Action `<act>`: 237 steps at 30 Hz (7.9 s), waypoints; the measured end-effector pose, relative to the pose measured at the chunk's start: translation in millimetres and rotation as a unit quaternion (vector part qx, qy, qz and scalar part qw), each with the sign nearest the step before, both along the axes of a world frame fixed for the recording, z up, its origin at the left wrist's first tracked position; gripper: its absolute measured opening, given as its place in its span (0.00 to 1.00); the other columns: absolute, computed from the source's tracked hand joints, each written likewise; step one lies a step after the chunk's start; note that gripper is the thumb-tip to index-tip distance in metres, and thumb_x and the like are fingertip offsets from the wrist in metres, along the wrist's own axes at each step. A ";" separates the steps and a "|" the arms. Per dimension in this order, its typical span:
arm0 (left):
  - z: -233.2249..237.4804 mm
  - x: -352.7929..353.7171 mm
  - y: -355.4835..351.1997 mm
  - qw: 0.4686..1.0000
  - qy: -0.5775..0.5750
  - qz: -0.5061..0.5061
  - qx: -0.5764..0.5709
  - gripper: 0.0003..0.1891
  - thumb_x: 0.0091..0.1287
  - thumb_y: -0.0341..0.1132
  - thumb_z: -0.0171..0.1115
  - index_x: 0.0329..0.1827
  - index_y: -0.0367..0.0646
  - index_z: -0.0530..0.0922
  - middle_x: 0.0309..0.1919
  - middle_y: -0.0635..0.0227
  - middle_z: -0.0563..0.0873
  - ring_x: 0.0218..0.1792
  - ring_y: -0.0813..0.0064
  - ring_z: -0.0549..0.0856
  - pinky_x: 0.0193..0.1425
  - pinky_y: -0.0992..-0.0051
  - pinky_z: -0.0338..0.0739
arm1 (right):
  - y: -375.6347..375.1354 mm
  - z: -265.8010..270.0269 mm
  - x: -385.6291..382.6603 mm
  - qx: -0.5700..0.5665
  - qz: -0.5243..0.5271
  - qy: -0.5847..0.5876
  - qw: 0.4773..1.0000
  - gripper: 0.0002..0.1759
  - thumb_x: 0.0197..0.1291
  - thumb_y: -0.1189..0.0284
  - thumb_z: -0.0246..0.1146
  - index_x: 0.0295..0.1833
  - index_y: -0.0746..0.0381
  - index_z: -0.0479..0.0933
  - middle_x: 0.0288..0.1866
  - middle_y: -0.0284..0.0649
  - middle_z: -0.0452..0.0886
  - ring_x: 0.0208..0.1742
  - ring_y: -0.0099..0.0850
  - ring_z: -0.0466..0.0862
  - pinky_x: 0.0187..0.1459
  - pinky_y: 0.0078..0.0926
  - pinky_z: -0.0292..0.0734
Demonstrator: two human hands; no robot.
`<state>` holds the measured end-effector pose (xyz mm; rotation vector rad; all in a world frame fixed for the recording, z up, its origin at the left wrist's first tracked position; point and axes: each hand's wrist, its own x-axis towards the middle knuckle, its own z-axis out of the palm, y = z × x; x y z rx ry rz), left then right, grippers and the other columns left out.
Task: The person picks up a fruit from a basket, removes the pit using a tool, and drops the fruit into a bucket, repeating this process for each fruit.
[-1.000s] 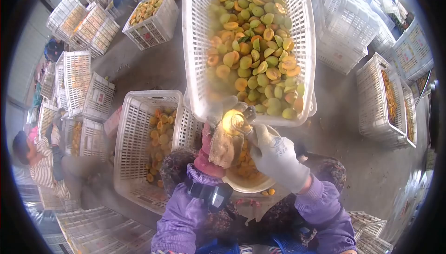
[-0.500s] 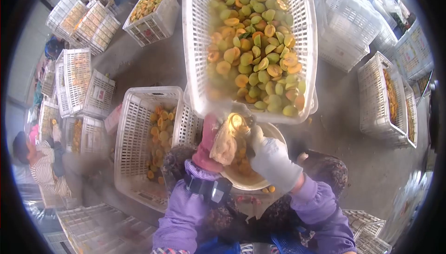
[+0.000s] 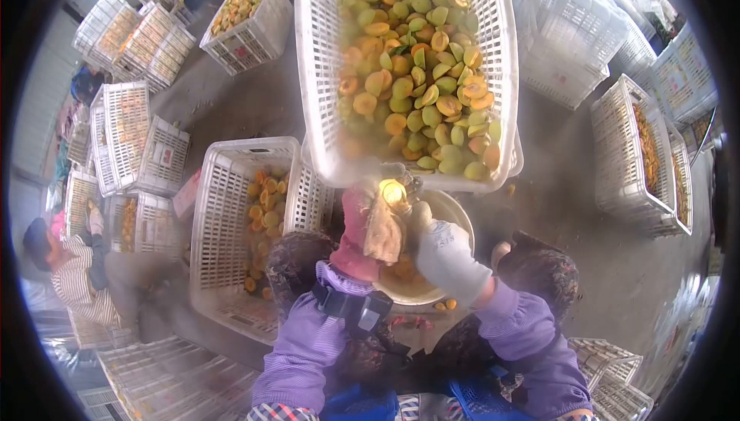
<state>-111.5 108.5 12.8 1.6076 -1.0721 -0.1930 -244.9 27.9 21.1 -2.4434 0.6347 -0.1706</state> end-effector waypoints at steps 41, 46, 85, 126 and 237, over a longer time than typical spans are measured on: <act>28.2 7.7 26.5 0.907 -0.385 0.027 0.168 0.16 0.58 0.30 0.60 0.48 0.30 0.75 0.43 0.52 0.81 0.47 0.54 0.80 0.55 0.60 0.75 | -13.3 25.2 -32.9 0.088 0.103 -0.077 0.988 0.18 0.58 0.71 0.62 0.51 0.66 0.68 0.23 0.47 0.79 0.26 0.48 0.81 0.29 0.43 0.75; 45.9 23.3 34.3 0.927 -0.249 0.206 0.189 0.11 0.66 0.35 0.60 0.43 0.36 0.78 0.37 0.56 0.83 0.43 0.58 0.81 0.55 0.62 0.75 | -14.7 25.9 -54.1 0.082 0.129 -0.041 0.987 0.12 0.58 0.75 0.61 0.45 0.63 0.67 0.24 0.47 0.79 0.28 0.48 0.82 0.32 0.46 0.75; 36.0 85.1 -107.4 0.695 -0.314 -0.090 0.641 0.17 0.65 0.37 0.57 0.54 0.41 0.79 0.50 0.56 0.84 0.49 0.60 0.84 0.55 0.64 0.79 | -36.0 54.2 -81.0 -0.150 0.090 0.091 0.980 0.09 0.59 0.67 0.60 0.42 0.58 0.71 0.26 0.36 0.80 0.22 0.31 0.84 0.21 0.32 0.75; 83.5 -48.8 -27.7 0.752 0.645 -0.128 -0.037 0.23 0.75 0.52 0.50 0.59 0.41 0.73 0.39 0.62 0.82 0.30 0.73 0.79 0.31 0.76 0.75 | -64.8 72.5 -77.9 0.314 -0.193 -0.197 0.909 0.18 0.61 0.68 0.61 0.49 0.71 0.72 0.35 0.50 0.80 0.38 0.37 0.82 0.44 0.35 0.76; 34.0 25.1 -5.2 0.961 -0.245 -0.029 0.123 0.12 0.62 0.28 0.59 0.48 0.36 0.79 0.46 0.58 0.83 0.51 0.58 0.81 0.61 0.59 0.73 | -45.2 52.3 14.1 -0.121 0.061 0.004 0.991 0.12 0.60 0.68 0.61 0.45 0.61 0.69 0.31 0.40 0.80 0.30 0.39 0.84 0.29 0.33 0.78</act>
